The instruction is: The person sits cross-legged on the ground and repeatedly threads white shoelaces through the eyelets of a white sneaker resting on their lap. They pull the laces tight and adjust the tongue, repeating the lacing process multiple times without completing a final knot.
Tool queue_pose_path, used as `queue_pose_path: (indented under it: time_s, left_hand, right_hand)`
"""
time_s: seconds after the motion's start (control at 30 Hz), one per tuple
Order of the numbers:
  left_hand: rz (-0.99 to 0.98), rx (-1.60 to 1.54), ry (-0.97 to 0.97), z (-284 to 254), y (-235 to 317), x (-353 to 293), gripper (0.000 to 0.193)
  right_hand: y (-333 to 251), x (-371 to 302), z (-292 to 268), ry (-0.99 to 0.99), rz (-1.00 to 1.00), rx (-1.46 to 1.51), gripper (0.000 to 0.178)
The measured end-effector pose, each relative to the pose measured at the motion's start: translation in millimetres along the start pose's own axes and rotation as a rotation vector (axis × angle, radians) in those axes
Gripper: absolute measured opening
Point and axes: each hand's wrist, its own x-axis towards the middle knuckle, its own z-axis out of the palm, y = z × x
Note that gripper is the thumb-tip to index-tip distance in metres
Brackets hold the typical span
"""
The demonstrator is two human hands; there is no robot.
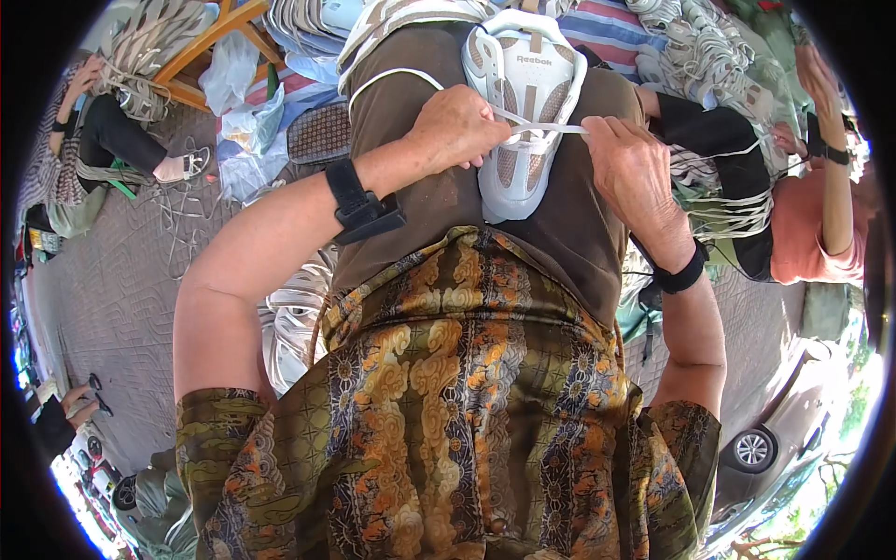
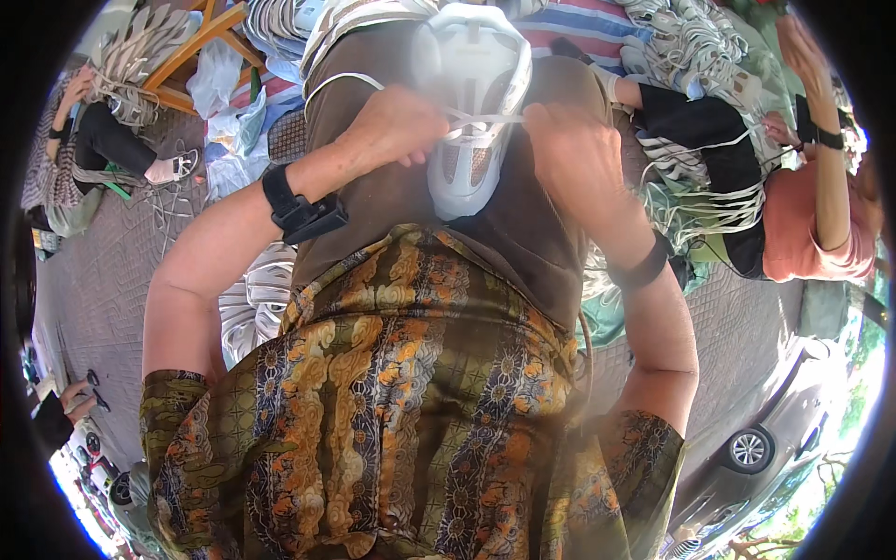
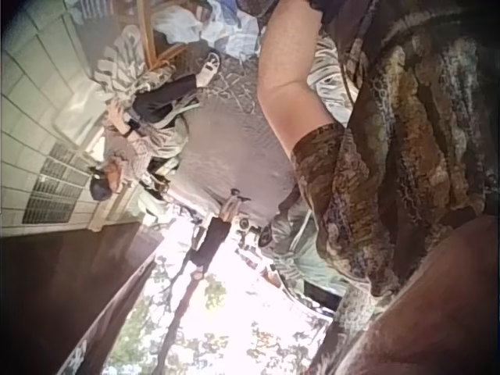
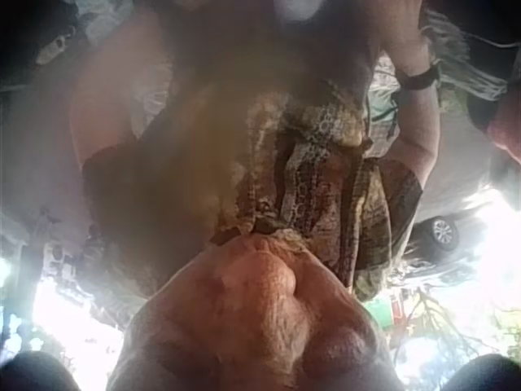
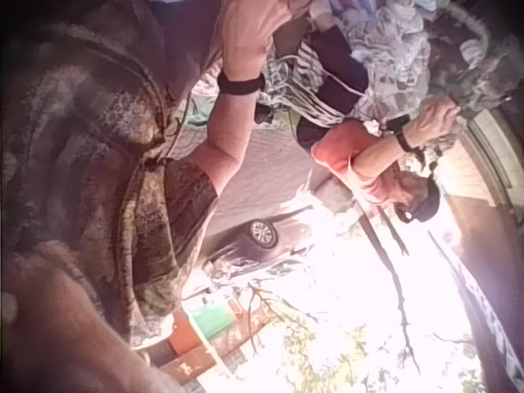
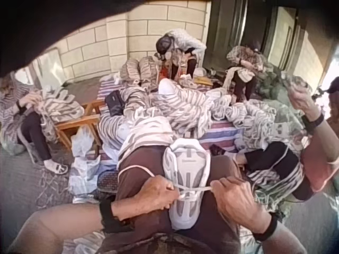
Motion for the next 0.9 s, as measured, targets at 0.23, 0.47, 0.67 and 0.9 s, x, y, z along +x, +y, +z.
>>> queue_pose_path:
  time_s: [0.23, 0.47, 0.67, 0.9]
  left_hand:
    - [0.004, 0.056, 0.038, 3.8, -3.3, 2.2, 0.026]
    - [0.027, 0.041, 0.088, 2.6, -3.2, -1.3, 0.026]
    - [-0.027, -0.057, 0.017, -0.7, -2.1, 5.3, 0.026]
    - [-0.014, -0.179, -0.036, -2.3, -5.0, 4.4, 0.021]
  right_hand:
    - [-0.3, -9.4, -2.6, 0.011, 0.005, 0.005, 0.009]
    - [0.8, -15.0, -1.7, 0.061, -0.02, -0.043, 0.005]
    - [9.9, -31.8, -9.0, -0.016, -0.021, -0.021, 0.005]
    - [22.2, -13.7, -31.2, 0.075, -0.051, -0.069, 0.005]
